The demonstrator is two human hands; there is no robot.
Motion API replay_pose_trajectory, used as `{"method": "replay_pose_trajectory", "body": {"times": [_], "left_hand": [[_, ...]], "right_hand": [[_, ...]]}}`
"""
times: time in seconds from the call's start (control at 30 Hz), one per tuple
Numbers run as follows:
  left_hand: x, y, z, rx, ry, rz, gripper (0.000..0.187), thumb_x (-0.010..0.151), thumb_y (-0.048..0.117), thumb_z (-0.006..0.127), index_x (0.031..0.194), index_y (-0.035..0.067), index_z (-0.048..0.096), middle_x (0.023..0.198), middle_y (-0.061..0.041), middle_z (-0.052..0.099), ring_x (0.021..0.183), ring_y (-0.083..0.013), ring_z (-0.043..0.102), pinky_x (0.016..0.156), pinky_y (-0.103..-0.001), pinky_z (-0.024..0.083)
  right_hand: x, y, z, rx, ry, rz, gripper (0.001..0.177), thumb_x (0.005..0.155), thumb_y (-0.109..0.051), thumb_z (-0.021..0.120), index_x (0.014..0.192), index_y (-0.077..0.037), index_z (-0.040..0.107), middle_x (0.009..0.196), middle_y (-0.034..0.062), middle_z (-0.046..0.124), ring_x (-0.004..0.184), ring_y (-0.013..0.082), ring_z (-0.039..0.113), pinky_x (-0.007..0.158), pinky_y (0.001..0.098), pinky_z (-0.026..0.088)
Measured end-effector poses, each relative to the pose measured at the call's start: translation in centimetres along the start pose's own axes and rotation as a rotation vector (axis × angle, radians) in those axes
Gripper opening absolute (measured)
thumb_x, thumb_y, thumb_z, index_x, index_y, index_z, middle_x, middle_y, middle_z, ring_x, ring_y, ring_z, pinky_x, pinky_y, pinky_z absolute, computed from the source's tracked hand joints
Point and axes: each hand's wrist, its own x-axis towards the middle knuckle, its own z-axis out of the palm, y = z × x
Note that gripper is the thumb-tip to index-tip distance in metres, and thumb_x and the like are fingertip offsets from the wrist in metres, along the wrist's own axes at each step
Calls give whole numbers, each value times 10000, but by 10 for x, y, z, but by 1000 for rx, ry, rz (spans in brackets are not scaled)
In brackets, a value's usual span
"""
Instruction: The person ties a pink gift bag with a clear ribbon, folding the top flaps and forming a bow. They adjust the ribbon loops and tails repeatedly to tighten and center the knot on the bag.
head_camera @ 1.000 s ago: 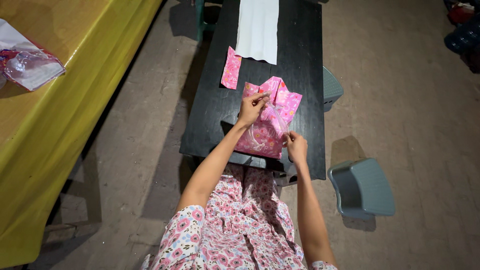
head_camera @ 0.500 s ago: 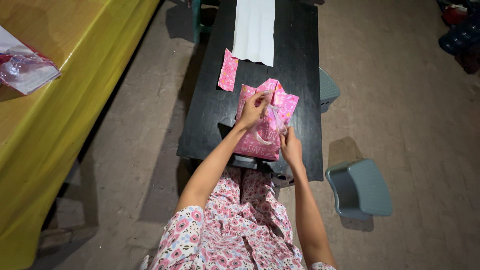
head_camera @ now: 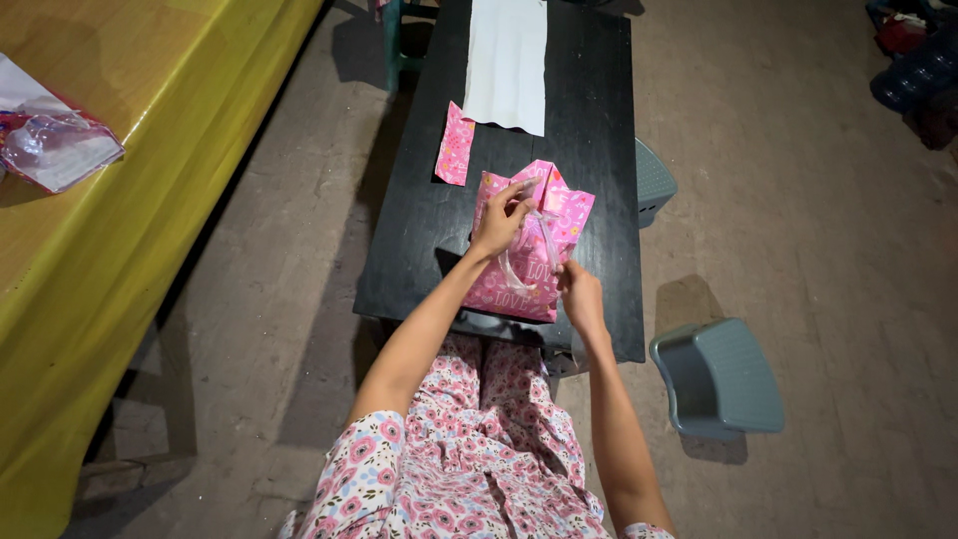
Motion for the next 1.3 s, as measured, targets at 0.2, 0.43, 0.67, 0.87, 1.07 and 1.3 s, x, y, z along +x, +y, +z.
{"method": "replay_pose_trajectory", "body": {"times": [0.2, 0.43, 0.67, 0.87, 1.07, 1.3], "left_hand": [[-3, 5, 6, -26, 69, -37, 388, 987, 89, 680, 1374, 83, 667, 826, -4, 668, 653, -41, 598, 547, -224, 456], [-5, 4, 0, 104, -20, 46, 358, 986, 40, 639, 1345, 31, 646, 995, -79, 718, 747, -111, 714, 644, -258, 570], [-3, -2, -5, 304, -46, 201, 369, 908, -35, 611, 1276, -35, 632, 1061, -152, 700, 801, -188, 749, 711, -299, 577], [-2, 1, -3, 304, -26, 168, 297, 944, 10, 689, 1234, -41, 652, 1014, -133, 697, 760, -172, 699, 671, -309, 554], [1, -5, -7, 284, -74, 188, 341, 918, -50, 642, 1258, -45, 630, 1034, -123, 660, 845, -166, 684, 723, -306, 555], [3, -15, -10, 198, -181, 197, 494, 839, -162, 463, 1289, -37, 623, 1046, -99, 625, 866, -180, 654, 745, -308, 565]], "right_hand": [[1, 14, 4, 110, 68, -60, 164, 965, -173, 701, 1024, -23, 732, 804, 187, 714, 692, 269, 709, 649, 368, 522], [-14, -40, -50, 246, -124, -4, 152, 914, -159, 787, 971, -23, 749, 770, 105, 752, 695, 130, 650, 630, 285, 528], [7, -82, -75, 214, 117, -634, 221, 851, -118, 800, 807, 5, 621, 1233, 172, 700, 1147, 333, 613, 967, 400, 480], [44, -53, -25, 988, -33, -318, 101, 1057, -67, 665, 973, -24, 631, 1058, 100, 749, 1048, 180, 691, 1035, 354, 505], [68, -34, 7, 1141, 78, -115, 110, 1009, -18, 654, 1118, -3, 652, 994, 35, 691, 880, 103, 648, 813, 259, 538], [77, -33, 7, 1035, 87, -66, 317, 1010, 9, 625, 1325, 18, 650, 1044, 58, 733, 878, 99, 679, 791, 238, 544]]}}
